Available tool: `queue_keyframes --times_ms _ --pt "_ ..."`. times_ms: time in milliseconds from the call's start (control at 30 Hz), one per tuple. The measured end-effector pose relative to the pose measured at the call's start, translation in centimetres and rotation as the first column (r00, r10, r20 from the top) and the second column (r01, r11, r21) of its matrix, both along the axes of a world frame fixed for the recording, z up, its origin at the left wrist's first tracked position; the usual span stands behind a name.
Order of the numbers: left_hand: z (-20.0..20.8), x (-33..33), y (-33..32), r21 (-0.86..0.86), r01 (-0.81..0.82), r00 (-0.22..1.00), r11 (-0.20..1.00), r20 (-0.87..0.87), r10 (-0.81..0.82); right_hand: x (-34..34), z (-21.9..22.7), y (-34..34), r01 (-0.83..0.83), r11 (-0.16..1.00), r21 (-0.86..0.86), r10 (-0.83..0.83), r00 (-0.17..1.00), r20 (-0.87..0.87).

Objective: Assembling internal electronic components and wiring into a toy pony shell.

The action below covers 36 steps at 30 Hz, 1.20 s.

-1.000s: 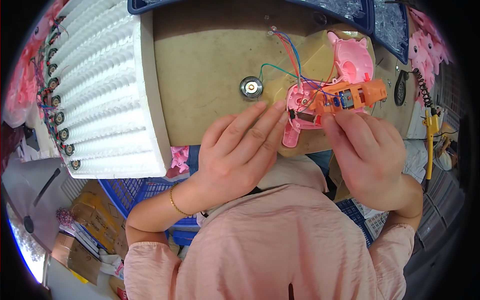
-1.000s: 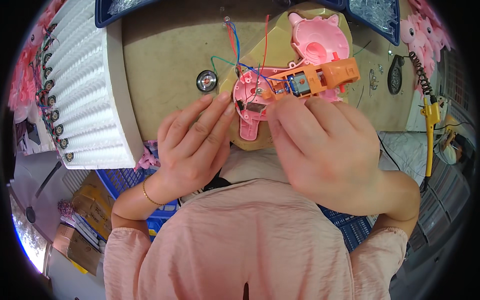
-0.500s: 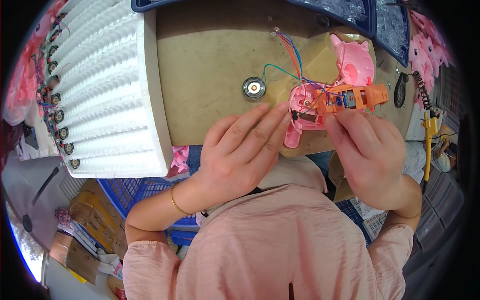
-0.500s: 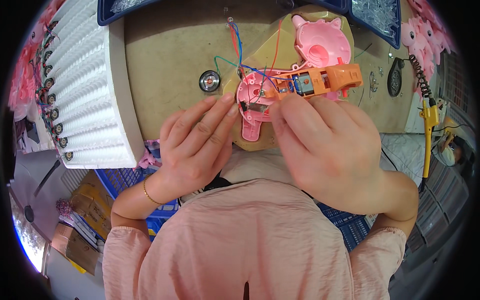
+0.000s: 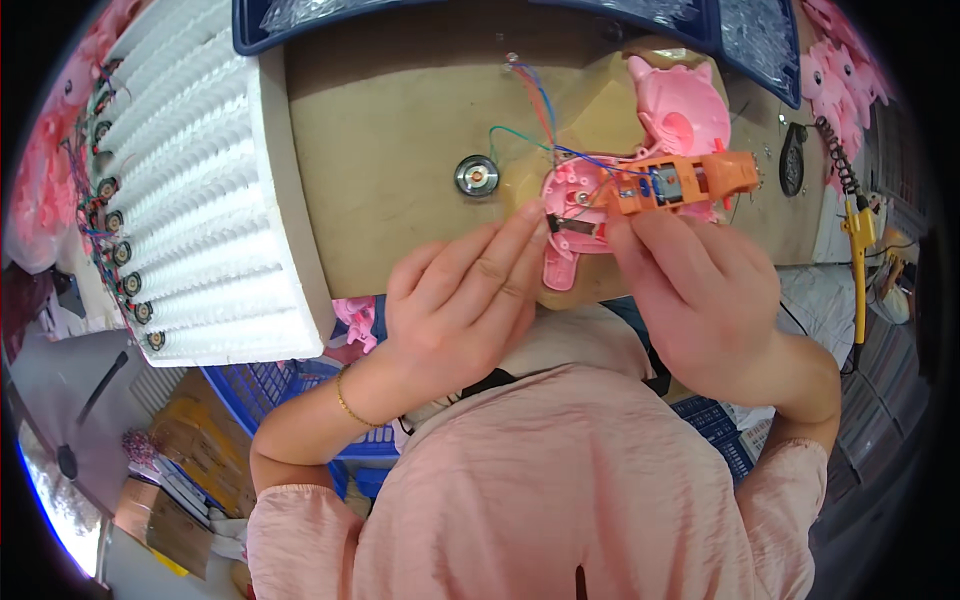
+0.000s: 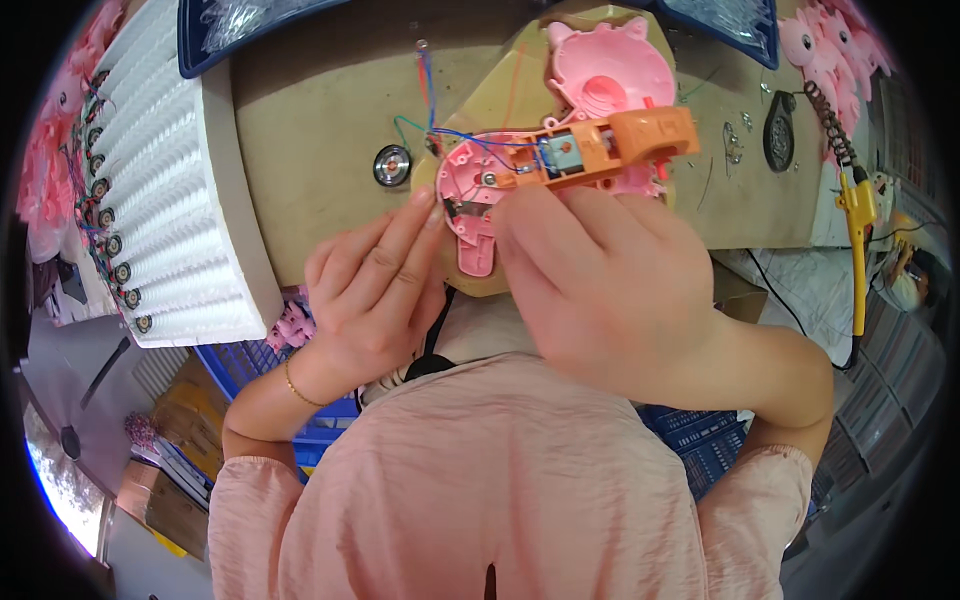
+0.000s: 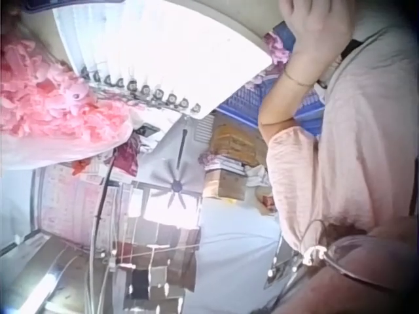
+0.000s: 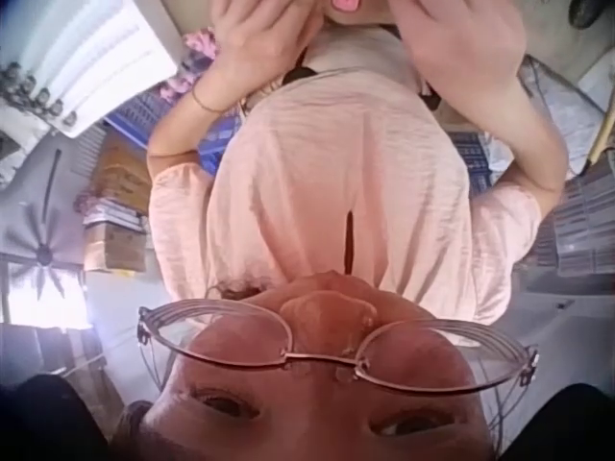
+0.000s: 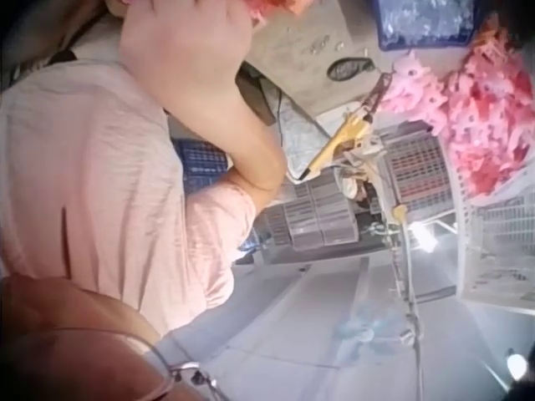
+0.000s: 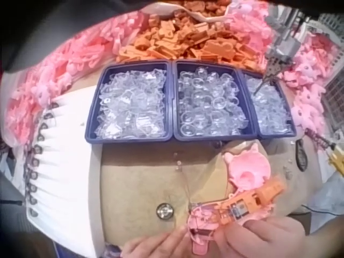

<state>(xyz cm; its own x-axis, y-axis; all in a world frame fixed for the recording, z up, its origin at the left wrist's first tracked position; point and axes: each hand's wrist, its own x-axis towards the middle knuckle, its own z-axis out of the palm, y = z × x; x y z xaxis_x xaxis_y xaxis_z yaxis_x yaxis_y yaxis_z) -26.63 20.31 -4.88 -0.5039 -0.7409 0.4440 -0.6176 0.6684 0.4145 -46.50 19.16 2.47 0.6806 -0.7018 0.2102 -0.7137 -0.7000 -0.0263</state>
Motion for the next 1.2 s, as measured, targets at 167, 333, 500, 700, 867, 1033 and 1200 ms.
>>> queue_keyframes --times_ms 167,333,500,700,867,1033,1200 --pt "0.7 0.1 -0.1 -0.005 0.014 0.998 1.0 0.066 -0.013 -0.3 1.5 1.0 0.129 0.97 0.206 -0.109 0.989 -0.104" --pt "0.6 0.1 0.0 0.018 0.021 0.997 1.0 0.072 -0.022 -0.4 2.1 1.0 0.142 0.964 0.226 -0.129 0.989 -0.071" --pt "0.8 0.1 -0.1 0.039 0.018 0.997 0.999 0.076 -0.021 -0.2 0.9 1.2 0.149 0.97 0.194 -0.138 0.988 -0.073" --pt "1.1 0.2 -0.1 0.026 0.001 0.996 1.0 0.09 -0.003 -3.0 3.6 1.4 0.18 0.901 0.394 -0.182 0.983 -0.034" --pt "0.9 -0.3 -0.5 0.114 0.018 1.0 0.993 -0.02 -0.015 -12.1 -0.8 3.1 0.783 0.492 0.38 -0.854 0.351 0.383" --pt "4.1 -0.7 -2.1 0.21 -0.05 0.986 0.977 -0.144 0.081 -15.2 -7.5 3.5 0.789 0.607 0.091 -0.782 0.573 0.245" --pt "5.3 -4.2 -3.4 0.142 -0.143 0.989 0.98 -0.023 0.148 -13.6 -4.5 5.1 0.765 0.573 0.293 -0.793 0.429 0.432"
